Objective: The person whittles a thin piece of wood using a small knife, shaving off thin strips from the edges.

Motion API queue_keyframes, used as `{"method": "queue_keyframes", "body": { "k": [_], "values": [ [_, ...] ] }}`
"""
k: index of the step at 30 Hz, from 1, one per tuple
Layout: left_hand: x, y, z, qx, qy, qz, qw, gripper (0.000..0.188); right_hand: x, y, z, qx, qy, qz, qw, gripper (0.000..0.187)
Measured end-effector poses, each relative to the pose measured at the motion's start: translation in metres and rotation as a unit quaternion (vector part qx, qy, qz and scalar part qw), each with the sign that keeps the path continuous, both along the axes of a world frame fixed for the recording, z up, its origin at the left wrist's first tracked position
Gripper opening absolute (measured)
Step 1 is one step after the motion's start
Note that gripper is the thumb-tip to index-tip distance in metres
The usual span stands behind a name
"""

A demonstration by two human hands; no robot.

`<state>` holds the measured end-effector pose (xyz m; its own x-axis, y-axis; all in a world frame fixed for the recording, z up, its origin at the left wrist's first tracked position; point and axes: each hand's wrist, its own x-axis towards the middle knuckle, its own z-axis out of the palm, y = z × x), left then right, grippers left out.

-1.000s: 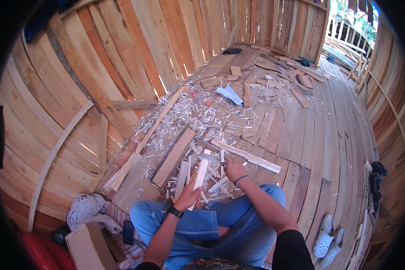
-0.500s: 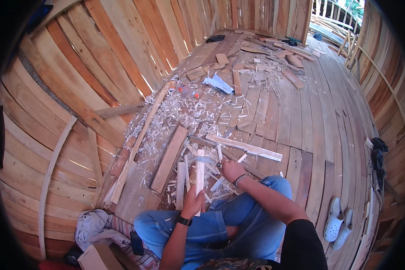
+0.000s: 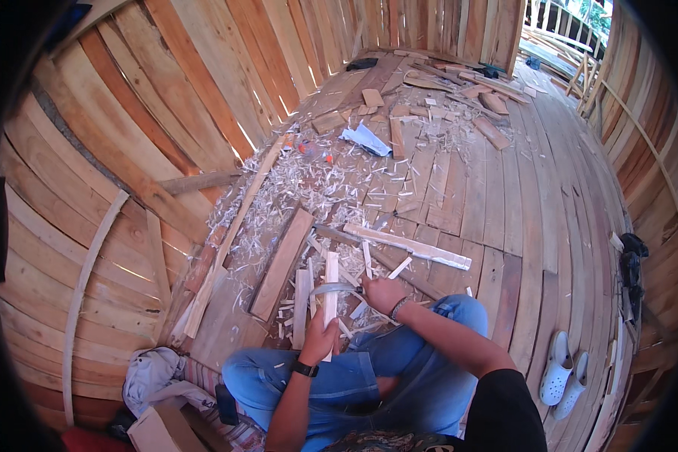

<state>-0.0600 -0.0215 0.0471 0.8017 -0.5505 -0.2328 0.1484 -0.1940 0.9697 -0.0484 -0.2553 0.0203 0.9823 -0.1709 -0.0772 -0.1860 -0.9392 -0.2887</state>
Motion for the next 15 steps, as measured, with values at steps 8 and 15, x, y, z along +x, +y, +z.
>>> {"method": "queue_keyframes", "body": {
  "k": [8, 15],
  "values": [
    [0.003, 0.000, 0.004, -0.007, -0.003, 0.008, 1.000, 0.014, -0.007, 0.009, 0.031, 0.081, 0.020, 0.036, 0.996, 0.039],
    [0.004, -0.003, -0.008, -0.062, 0.023, -0.011, 0.998, 0.018, -0.002, -0.005, 0.042, 0.150, -0.016, -0.006, 0.989, 0.057]
  ]
}}
